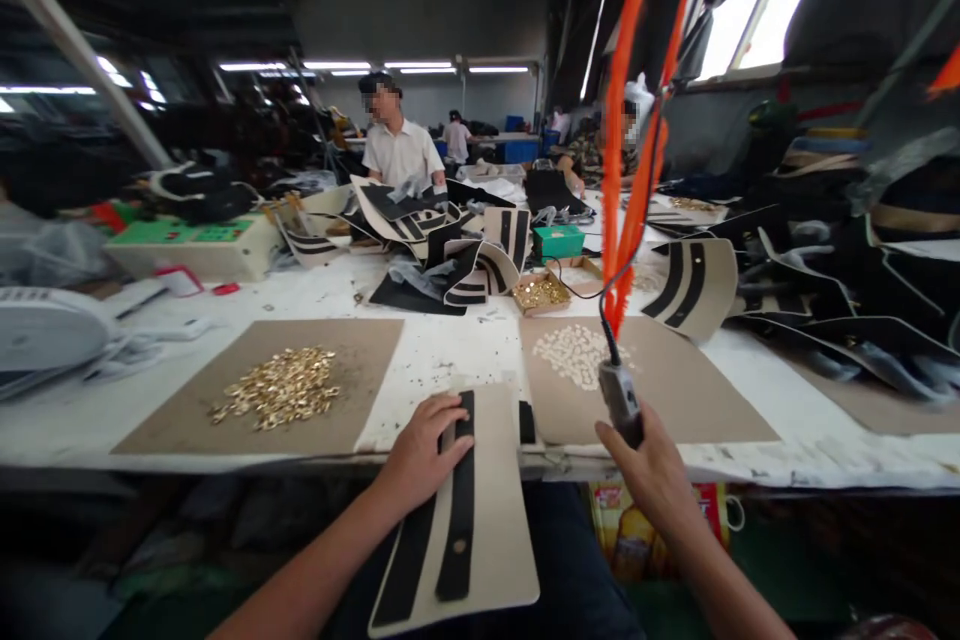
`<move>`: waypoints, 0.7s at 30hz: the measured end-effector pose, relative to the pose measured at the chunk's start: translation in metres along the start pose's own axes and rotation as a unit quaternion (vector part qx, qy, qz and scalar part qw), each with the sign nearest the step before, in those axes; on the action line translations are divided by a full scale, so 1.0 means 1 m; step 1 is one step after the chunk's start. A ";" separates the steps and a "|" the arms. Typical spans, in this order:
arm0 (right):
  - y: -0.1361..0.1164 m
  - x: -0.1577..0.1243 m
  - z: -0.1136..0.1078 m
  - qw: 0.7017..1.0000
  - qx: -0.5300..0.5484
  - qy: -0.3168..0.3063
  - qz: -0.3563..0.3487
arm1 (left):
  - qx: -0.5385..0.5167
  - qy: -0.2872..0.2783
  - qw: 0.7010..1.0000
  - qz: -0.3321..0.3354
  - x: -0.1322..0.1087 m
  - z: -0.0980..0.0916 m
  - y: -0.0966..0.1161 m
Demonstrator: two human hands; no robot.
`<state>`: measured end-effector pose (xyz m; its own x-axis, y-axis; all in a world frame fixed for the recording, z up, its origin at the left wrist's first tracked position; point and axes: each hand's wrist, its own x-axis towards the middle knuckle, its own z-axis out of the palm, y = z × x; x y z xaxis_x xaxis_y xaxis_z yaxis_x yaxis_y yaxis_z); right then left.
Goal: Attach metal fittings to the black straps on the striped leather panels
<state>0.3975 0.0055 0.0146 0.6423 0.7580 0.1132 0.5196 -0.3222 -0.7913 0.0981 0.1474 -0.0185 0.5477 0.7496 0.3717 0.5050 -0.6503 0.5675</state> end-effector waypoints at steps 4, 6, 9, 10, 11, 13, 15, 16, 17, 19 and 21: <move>0.072 -0.004 -0.020 0.997 -0.067 0.027 0.007 | 0.027 0.010 0.999 0.024 -0.009 -0.011 0.004; 0.088 -0.007 -0.026 0.996 -0.088 0.032 -0.005 | 0.041 0.019 0.998 0.036 -0.022 -0.020 0.003; 0.083 -0.017 -0.034 0.992 -0.113 0.057 -0.012 | 0.052 0.009 0.998 0.040 -0.053 -0.036 -0.002; 0.076 -0.022 -0.036 0.988 -0.122 0.089 -0.017 | 0.056 -0.001 0.998 0.035 -0.066 -0.041 -0.004; 0.067 -0.028 -0.038 0.982 -0.131 0.132 -0.027 | 0.059 -0.013 0.998 0.031 -0.078 -0.044 -0.006; 0.047 -0.043 -0.040 0.966 -0.135 0.215 -0.051 | 0.064 -0.034 0.997 0.026 -0.098 -0.046 -0.004; 0.028 -0.058 -0.033 0.966 -0.102 0.231 -0.059 | 0.067 -0.041 0.996 0.030 -0.108 -0.044 0.003; 0.020 -0.065 -0.026 0.978 -0.066 0.192 -0.050 | 0.066 -0.036 0.997 0.032 -0.108 -0.042 0.009; 0.013 -0.071 -0.017 0.992 -0.013 0.124 -0.029 | 0.062 -0.024 0.997 0.033 -0.105 -0.040 0.014; 0.000 -0.080 0.008 0.988 0.137 -0.061 0.037 | 0.045 0.006 0.999 0.030 -0.093 -0.037 0.023; -0.015 -0.084 0.035 0.918 0.299 -0.232 0.120 | 0.026 0.040 0.998 0.032 -0.077 -0.038 0.026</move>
<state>0.3158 -0.0331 -0.0043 0.3174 0.9105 -0.2649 -0.0970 -0.2467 -0.9642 0.0436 0.0775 -0.0050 0.5252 0.7126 0.4651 0.5065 -0.7010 0.5021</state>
